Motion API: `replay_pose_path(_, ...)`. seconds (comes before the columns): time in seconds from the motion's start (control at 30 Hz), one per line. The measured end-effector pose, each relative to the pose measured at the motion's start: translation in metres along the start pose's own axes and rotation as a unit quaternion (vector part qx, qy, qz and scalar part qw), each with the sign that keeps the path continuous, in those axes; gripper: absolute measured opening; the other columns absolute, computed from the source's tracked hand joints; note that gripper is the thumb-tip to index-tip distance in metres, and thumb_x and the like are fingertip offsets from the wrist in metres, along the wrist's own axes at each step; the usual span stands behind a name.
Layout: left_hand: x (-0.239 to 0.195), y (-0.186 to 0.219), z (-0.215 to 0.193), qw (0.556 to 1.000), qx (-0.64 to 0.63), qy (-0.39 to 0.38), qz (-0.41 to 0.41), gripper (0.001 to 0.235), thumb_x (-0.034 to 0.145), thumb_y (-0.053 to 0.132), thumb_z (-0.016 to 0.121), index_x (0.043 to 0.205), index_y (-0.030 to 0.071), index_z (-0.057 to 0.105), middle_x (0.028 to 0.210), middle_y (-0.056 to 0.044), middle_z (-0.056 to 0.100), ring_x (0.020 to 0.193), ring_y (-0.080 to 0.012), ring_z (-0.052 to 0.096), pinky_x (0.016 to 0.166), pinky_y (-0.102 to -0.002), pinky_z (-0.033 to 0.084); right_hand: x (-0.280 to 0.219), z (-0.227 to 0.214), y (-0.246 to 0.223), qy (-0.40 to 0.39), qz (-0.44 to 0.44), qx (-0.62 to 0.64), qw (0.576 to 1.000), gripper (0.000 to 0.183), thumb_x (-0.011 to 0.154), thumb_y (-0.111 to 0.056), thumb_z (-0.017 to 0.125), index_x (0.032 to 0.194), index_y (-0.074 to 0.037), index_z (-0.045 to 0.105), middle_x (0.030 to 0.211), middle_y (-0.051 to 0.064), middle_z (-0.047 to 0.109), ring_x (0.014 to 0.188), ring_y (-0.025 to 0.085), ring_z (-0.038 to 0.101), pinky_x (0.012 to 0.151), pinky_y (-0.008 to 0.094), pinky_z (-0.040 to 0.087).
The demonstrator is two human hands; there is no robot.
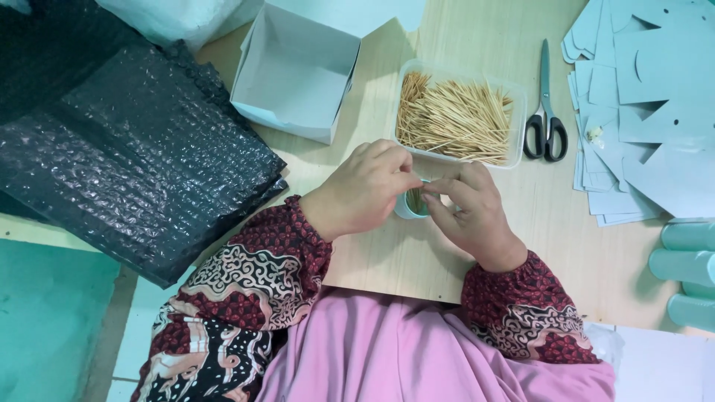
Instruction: Packing toothpicks into small plastic containers from a bulk supply on a low table.
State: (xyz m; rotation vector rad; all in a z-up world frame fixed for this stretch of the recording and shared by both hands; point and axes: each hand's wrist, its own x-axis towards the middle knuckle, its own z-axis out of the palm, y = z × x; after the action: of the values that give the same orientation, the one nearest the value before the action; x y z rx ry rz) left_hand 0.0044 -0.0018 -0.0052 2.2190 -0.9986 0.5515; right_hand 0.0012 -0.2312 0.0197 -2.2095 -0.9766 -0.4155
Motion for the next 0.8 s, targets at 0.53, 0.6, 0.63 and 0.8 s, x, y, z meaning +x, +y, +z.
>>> replay_pose_path(0.53, 0.106, 0.003, -0.016, 0.997, 0.078, -0.01, 0.003, 0.021, 0.083, 0.003, 0.057, 0.087, 0.014, 0.075, 0.093, -0.004, 0.06, 0.092, -0.0295, 0.055, 0.077, -0.048, 0.045, 0.059, -0.109, 0.068, -0.055, 0.075, -0.239, 0.967, 0.006, 0.1, -0.008, 0.076, 0.101, -0.006, 0.08, 0.077, 0.008, 0.062, 0.081, 0.03, 0.06, 0.081, 0.044, 0.045)
replay_pose_path(0.6, 0.105, -0.001, 0.004, 0.991, 0.121, 0.063, 0.013, 0.01, 0.075, 0.009, 0.06, 0.078, 0.014, 0.068, 0.089, -0.001, 0.053, 0.092, -0.025, 0.056, 0.069, -0.04, 0.042, 0.061, -0.098, 0.082, -0.085, 0.098, -0.262, 0.956, 0.01, 0.097, -0.012, 0.079, 0.102, -0.004, 0.081, 0.079, 0.011, 0.066, 0.078, 0.029, 0.062, 0.071, 0.042, 0.051)
replay_pose_path(0.63, 0.105, -0.003, 0.01, 0.99, 0.122, 0.065, 0.015, 0.01, 0.075, 0.009, 0.06, 0.078, 0.014, 0.068, 0.089, -0.001, 0.053, 0.092, -0.025, 0.056, 0.069, -0.04, 0.042, 0.061, -0.094, 0.086, -0.083, 0.096, -0.264, 0.956, 0.01, 0.097, -0.012, 0.079, 0.102, -0.004, 0.081, 0.079, 0.011, 0.066, 0.078, 0.029, 0.062, 0.071, 0.042, 0.051)
replay_pose_path(0.8, 0.1, -0.016, 0.035, 0.991, 0.13, 0.013, -0.001, 0.018, 0.084, 0.018, 0.059, 0.093, 0.012, 0.074, 0.108, -0.007, 0.06, 0.12, -0.0314, 0.055, 0.082, -0.044, 0.045, 0.066, -0.075, 0.095, -0.185, 0.186, -0.355, 0.897, 0.024, 0.1, -0.037, 0.068, 0.097, -0.019, 0.083, 0.071, 0.002, 0.062, 0.077, 0.024, 0.062, 0.071, 0.041, 0.046)
